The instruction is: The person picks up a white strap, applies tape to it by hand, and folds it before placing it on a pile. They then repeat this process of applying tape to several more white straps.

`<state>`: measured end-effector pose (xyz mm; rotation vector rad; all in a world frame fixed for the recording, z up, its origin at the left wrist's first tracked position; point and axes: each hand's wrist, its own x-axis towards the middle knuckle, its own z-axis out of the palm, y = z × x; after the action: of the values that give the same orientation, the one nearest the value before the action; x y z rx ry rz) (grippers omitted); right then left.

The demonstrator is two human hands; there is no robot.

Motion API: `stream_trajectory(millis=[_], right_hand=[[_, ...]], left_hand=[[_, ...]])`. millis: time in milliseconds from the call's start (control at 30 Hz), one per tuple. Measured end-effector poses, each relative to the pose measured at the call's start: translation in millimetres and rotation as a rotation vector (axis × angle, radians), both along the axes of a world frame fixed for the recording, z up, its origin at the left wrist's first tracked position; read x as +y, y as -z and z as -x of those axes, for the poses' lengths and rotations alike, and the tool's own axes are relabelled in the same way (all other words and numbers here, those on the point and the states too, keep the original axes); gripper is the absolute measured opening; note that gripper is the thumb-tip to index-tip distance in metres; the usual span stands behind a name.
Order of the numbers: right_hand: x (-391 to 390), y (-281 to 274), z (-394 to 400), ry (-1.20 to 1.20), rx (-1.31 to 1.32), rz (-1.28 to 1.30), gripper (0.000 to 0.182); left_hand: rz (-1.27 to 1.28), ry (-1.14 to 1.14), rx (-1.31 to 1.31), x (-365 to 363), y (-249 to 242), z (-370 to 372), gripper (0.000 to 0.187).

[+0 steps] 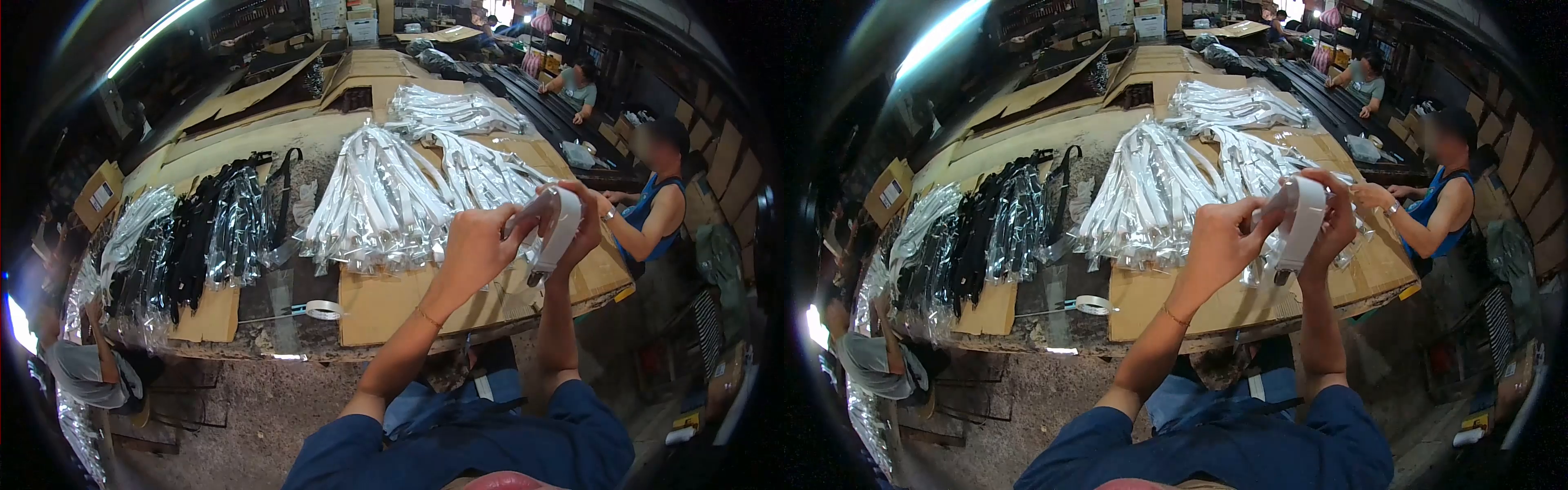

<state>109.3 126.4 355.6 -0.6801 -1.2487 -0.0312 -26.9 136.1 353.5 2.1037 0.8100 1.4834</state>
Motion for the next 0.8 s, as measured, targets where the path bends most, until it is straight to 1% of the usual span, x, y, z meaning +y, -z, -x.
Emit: stream_trajectory(millis=[33,67,133,167,200,267,300,333,367,400,433,467,500,567,633,667,733,767,800], right_hand=[[6.3,-4.8,-2.5,0.087,-0.054,-0.089,0.025],[9.5,-10.4,-3.3,0.09,-0.059,-0.09,0.025],[10.4,-28.5,-1.1,-0.201,0.248,-0.063,0.017],[7.3,-45.9,10.8,0.046,0.153,-0.059,0.013],[7.6,-51.8,9.5,0.081,0.136,-0.023,0.013],[21.2,-65.2,8.2,-0.024,0.192,-0.06,0.02],[27.8,-73.7,11.2,-0.131,0.204,-0.087,0.021],[30.3,-88.8,21.7,-0.128,0.266,-0.052,0.02],[36.9,-102.2,22.5,-0.087,0.212,-0.024,0.02],[45.5,-115.7,24.0,-0.048,0.161,0.006,0.02],[51.0,-136.2,35.1,-0.14,0.149,0.065,0.02],[61.9,-150.3,47.4,-0.229,0.137,0.126,0.021],[83.0,-153.2,52.8,-0.237,0.14,0.138,0.021],[134.0,-165.6,64.5,-0.111,0.023,0.1,0.027],[182.2,-174.9,79.9,0.006,-0.095,0.048,0.036],[203.7,-172.0,85.4,-0.011,-0.099,0.049,0.036],[252.3,-155.3,87.5,-0.098,-0.028,0.163,0.035],[280.7,-144.2,85.7,-0.068,-0.11,-0.115,0.032],[288.4,-134.1,86.7,-0.082,-0.107,-0.114,0.032]], left_hand=[[-0.028,-0.025,-0.007,-2.1,0.1,0.7,0.026],[-0.029,-0.022,-0.012,-4.0,5.5,4.4,0.026],[0.159,0.009,-0.248,-7.3,31.5,20.2,0.032],[0.195,-0.071,-0.243,-5.9,52.8,29.1,0.031],[0.231,-0.152,-0.236,-2.2,79.9,39.0,0.03],[0.355,-0.275,-0.173,7.0,140.0,56.7,0.028],[0.406,-0.333,-0.117,9.5,173.7,66.0,0.027],[0.459,-0.394,-0.063,10.9,203.4,74.7,0.026],[0.464,-0.405,-0.065,11.7,223.7,84.4,0.026],[0.482,-0.472,0.081,11.5,241.0,95.5,0.028],[0.503,-0.537,0.229,10.3,257.7,104.8,0.03],[0.517,-0.548,0.232,9.1,273.4,112.3,0.03],[0.489,-0.573,0.216,9.3,287.9,118.7,0.026],[0.457,-0.608,0.193,7.2,326.7,125.3,0.024],[0.587,-0.477,0.04,0.6,368.8,128.1,0.021],[0.59,-0.492,0.032,5.1,349.3,124.2,0.021],[0.424,-0.683,0.297,10.2,307.9,115.6,0.016],[0.426,-0.698,0.296,14.1,302.2,117.5,0.016],[0.398,-0.694,0.312,14.6,301.3,119.1,0.014]])
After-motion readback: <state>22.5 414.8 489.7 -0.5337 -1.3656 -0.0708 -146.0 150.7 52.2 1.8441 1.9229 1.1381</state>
